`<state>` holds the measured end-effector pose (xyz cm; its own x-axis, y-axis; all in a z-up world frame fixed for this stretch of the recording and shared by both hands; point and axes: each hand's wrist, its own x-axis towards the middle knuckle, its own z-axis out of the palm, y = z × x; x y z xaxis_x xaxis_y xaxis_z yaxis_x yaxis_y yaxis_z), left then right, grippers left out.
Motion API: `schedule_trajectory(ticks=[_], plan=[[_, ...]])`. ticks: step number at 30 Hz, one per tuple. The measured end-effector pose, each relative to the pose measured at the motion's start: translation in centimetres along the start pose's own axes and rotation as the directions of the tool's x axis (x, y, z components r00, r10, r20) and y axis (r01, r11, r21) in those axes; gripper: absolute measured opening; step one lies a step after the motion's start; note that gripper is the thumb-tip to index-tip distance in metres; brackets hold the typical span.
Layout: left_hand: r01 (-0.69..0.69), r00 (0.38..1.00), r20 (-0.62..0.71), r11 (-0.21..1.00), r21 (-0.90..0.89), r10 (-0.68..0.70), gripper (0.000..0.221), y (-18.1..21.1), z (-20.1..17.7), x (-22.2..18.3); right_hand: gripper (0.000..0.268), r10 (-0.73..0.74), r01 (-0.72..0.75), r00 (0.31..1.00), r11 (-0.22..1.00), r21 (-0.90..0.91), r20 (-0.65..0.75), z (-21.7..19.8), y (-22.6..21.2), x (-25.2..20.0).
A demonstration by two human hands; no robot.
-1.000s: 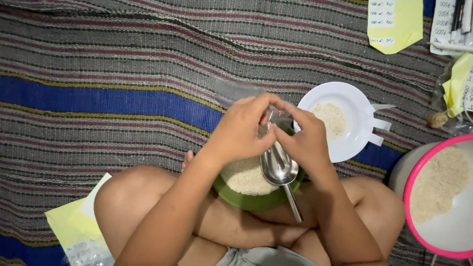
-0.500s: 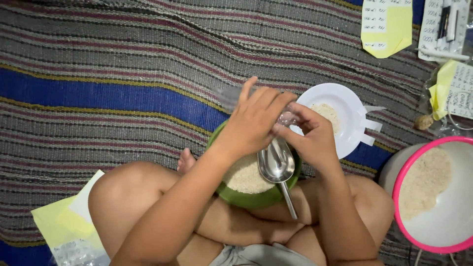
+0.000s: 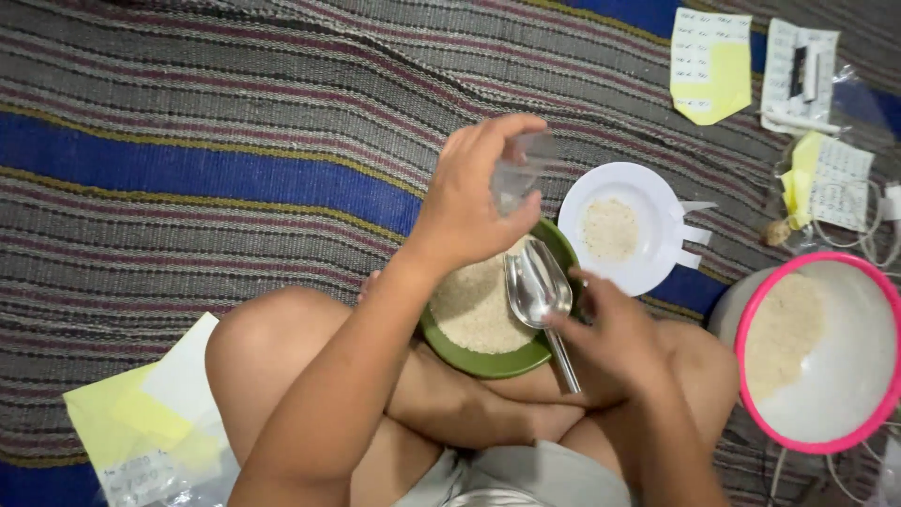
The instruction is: Scooping rice from a bowl into small plastic bags while sitting on the floor.
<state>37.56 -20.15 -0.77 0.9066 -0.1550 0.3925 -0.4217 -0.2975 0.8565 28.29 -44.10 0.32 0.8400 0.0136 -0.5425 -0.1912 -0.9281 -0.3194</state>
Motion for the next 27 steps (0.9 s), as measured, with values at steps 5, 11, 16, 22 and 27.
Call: schedule_trajectory(ticks=[5,11,16,22,27], plan=[[0.056,0.997,-0.033,0.927,-0.371,-0.074,0.062,2.8,-1.9,-0.9,0.084,-0.016,0.026,0.983,0.998,0.051,-0.181,6.4,2.6,-2.9],[-0.033,0.99,0.133,0.999,-0.042,0.038,0.073,5.8,-3.7,-2.5,0.068,-0.132,0.167,0.967,0.975,0.148,-0.218,6.7,4.9,-1.9],[-0.002,0.978,0.207,0.993,0.119,-0.023,0.085,7.9,-4.6,-4.6,0.074,0.141,-0.141,0.989,0.99,0.013,-0.047,3.4,1.0,-4.1],[0.015,0.988,0.151,0.982,0.191,-0.044,0.079,2.5,-1.3,-8.4,0.072,0.229,-0.242,0.961,0.968,-0.071,-0.153,4.0,1.2,-3.7],[-0.037,0.976,0.218,0.962,0.27,-0.024,0.088,2.2,-1.5,-8.0,0.049,0.151,-0.2,0.915,0.975,-0.094,-0.374,4.7,2.7,-2.7]])
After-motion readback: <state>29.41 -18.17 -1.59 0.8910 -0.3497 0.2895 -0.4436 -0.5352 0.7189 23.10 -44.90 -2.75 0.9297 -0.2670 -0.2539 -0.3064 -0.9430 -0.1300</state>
